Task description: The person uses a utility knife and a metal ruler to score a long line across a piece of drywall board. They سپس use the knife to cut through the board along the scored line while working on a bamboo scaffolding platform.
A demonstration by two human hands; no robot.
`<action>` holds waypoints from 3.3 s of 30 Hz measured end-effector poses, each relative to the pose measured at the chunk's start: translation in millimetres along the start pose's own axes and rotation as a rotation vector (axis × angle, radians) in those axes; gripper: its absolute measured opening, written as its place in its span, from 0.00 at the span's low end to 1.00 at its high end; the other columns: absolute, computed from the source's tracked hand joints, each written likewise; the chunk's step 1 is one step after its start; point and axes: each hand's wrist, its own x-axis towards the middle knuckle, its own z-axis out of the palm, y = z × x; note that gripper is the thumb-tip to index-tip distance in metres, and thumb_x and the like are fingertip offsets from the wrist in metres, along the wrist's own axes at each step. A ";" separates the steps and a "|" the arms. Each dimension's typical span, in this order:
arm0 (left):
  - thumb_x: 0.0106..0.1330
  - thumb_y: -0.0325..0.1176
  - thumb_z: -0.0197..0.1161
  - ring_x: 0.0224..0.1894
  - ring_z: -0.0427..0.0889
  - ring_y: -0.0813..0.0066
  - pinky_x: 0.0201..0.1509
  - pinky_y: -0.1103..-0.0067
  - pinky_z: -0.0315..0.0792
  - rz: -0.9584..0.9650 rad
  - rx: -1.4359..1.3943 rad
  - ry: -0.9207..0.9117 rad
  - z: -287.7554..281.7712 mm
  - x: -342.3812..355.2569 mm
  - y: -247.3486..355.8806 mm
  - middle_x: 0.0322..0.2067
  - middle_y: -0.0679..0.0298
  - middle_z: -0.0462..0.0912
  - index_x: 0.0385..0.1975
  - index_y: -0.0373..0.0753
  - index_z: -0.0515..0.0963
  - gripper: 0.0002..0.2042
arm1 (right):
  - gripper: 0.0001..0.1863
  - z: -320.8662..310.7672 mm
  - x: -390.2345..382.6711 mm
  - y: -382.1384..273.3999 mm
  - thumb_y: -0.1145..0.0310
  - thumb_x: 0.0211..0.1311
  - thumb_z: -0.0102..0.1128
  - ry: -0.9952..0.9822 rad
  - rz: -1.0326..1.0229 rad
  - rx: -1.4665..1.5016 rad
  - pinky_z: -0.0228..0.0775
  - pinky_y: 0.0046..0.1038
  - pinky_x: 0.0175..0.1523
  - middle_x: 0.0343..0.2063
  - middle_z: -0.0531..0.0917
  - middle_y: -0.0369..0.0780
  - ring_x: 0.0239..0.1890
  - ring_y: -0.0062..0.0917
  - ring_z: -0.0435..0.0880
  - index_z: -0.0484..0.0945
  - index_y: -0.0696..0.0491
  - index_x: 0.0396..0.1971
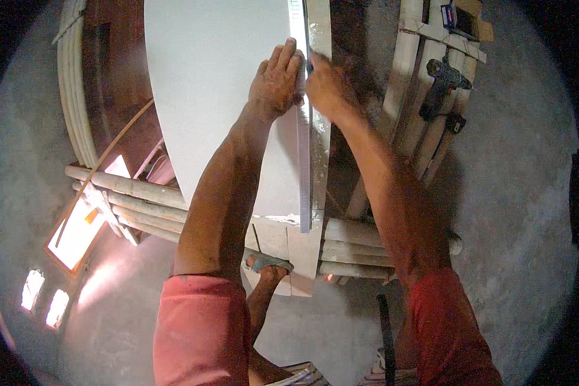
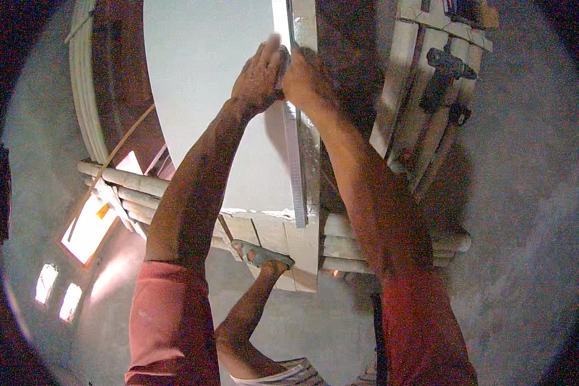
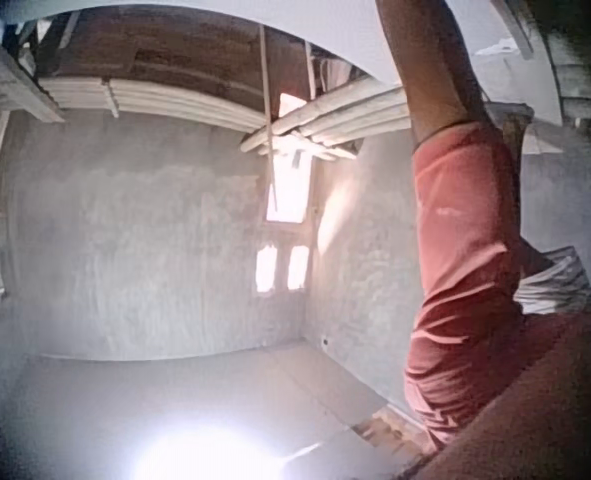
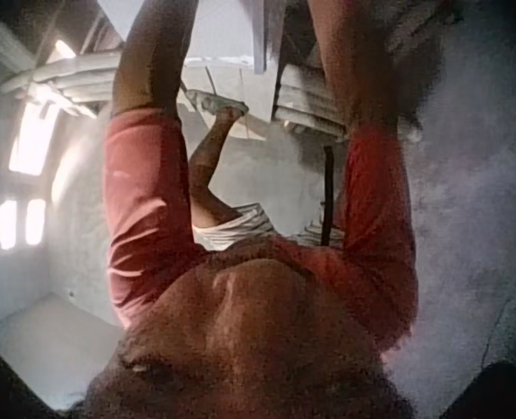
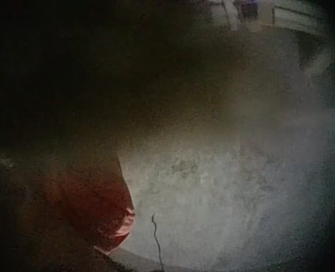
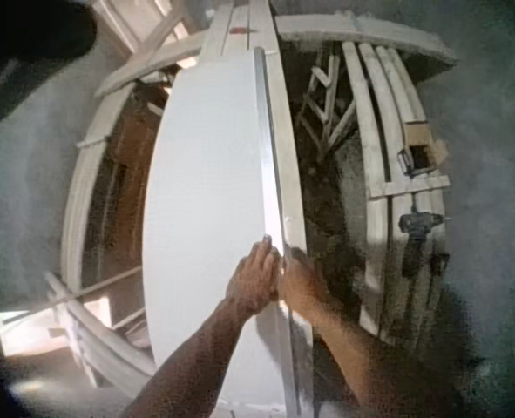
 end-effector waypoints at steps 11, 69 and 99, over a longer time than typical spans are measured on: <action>0.41 0.35 0.79 0.73 0.48 0.53 0.73 0.61 0.54 -0.023 -0.016 -0.018 -1.2 3.3 4.4 0.72 0.55 0.45 0.66 0.37 0.54 0.50 | 0.26 -37.5 15.6 39.3 0.70 0.67 0.43 0.168 0.003 0.238 0.72 0.33 0.25 0.34 0.82 0.47 0.19 0.29 0.79 0.62 0.47 0.65; 0.43 0.34 0.76 0.72 0.49 0.53 0.72 0.59 0.56 -0.022 -0.057 0.026 -1.2 2.4 3.9 0.72 0.56 0.45 0.65 0.39 0.56 0.47 | 0.24 -26.3 118.4 -18.4 0.71 0.62 0.41 0.113 0.080 -0.044 0.73 0.34 0.18 0.27 0.84 0.45 0.15 0.31 0.80 0.69 0.45 0.59; 0.36 0.34 0.80 0.72 0.51 0.52 0.71 0.63 0.58 -0.061 -0.041 -0.048 -2.9 5.7 7.4 0.71 0.53 0.47 0.65 0.36 0.57 0.52 | 0.22 -154.3 -177.3 118.2 0.45 0.68 0.49 -0.262 0.666 0.896 0.60 0.21 0.13 0.15 0.73 0.33 0.11 0.16 0.69 0.73 0.52 0.38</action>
